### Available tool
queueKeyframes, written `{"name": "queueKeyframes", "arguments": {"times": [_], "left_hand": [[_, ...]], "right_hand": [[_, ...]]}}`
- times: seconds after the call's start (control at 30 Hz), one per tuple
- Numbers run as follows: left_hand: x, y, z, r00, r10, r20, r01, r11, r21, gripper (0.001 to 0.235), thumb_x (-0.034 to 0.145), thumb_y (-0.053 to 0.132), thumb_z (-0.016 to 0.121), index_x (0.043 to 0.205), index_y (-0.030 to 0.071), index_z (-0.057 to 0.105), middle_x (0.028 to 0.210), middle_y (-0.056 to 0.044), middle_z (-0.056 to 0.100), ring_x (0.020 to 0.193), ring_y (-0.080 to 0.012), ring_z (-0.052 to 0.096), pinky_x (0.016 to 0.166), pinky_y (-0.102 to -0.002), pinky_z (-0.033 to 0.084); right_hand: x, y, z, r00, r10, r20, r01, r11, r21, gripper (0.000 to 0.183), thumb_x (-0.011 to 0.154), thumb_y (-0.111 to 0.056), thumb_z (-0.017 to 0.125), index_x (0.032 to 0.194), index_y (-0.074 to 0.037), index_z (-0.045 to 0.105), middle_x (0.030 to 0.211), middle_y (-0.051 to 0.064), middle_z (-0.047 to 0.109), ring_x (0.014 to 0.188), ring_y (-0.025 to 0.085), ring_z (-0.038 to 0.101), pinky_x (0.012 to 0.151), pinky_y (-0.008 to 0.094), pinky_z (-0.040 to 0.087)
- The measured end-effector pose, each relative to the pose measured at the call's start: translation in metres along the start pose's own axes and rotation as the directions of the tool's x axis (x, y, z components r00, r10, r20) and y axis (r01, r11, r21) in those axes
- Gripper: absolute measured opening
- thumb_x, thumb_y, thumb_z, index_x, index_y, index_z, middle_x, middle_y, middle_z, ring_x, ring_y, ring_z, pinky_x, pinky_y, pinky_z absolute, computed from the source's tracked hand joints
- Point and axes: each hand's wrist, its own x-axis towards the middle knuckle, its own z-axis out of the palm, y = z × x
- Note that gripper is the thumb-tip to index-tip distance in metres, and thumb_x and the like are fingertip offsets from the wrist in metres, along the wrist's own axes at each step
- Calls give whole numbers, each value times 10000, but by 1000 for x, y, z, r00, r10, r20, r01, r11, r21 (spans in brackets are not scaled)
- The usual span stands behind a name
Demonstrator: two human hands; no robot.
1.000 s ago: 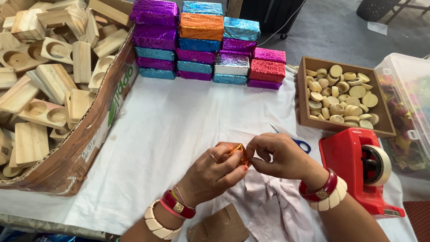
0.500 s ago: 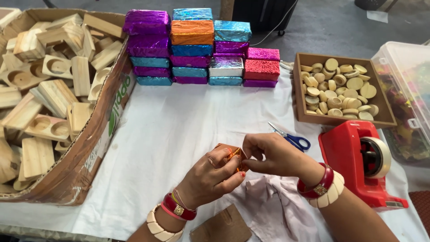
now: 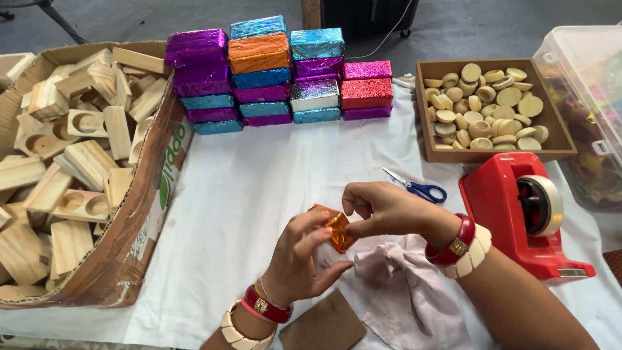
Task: The person wraps a small wooden box with orange metallic foil. They fold the foil around the box, smooth the edges, and secure the wrapping with clear tape from a red dispenser. The person then places the wrapped box on a stack of other wrapped boxes.
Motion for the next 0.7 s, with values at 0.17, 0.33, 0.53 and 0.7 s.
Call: {"name": "queueKeyframes", "arguments": {"times": [0.17,0.33,0.53,0.7], "left_hand": [[-12,-7,6,993,-109,36,103,985,135,573,908,228,839,1323,118,460,1407,-161,451,1240,-315,575,1023,-428,560],[-1,-3,1,987,-153,52,146,981,127,573,868,235,857,1284,88,493,1349,-132,493,1223,-305,578,1016,-410,546],[-4,3,18,932,-357,-66,345,928,-141,604,881,143,788,1353,36,426,1319,-141,503,1237,-281,568,1028,-384,525],[-17,-6,31,810,-584,-56,499,736,-458,578,909,52,713,1380,44,378,1288,-124,513,1200,-204,576,1044,-365,523]], "right_hand": [[6,7,-3,998,54,-28,-53,998,46,352,747,-262,835,887,-37,604,639,-14,490,602,93,459,515,284,387],[6,7,-3,999,32,-34,-31,999,27,418,707,-314,842,912,-48,593,683,7,508,642,118,482,549,294,415],[5,1,0,988,5,-153,-22,994,-108,552,642,-380,856,1007,-57,598,850,66,575,802,190,570,698,325,495],[3,-2,4,977,-12,-213,-25,986,-165,672,620,-407,871,1107,-48,578,952,97,585,895,221,589,779,343,507]]}}
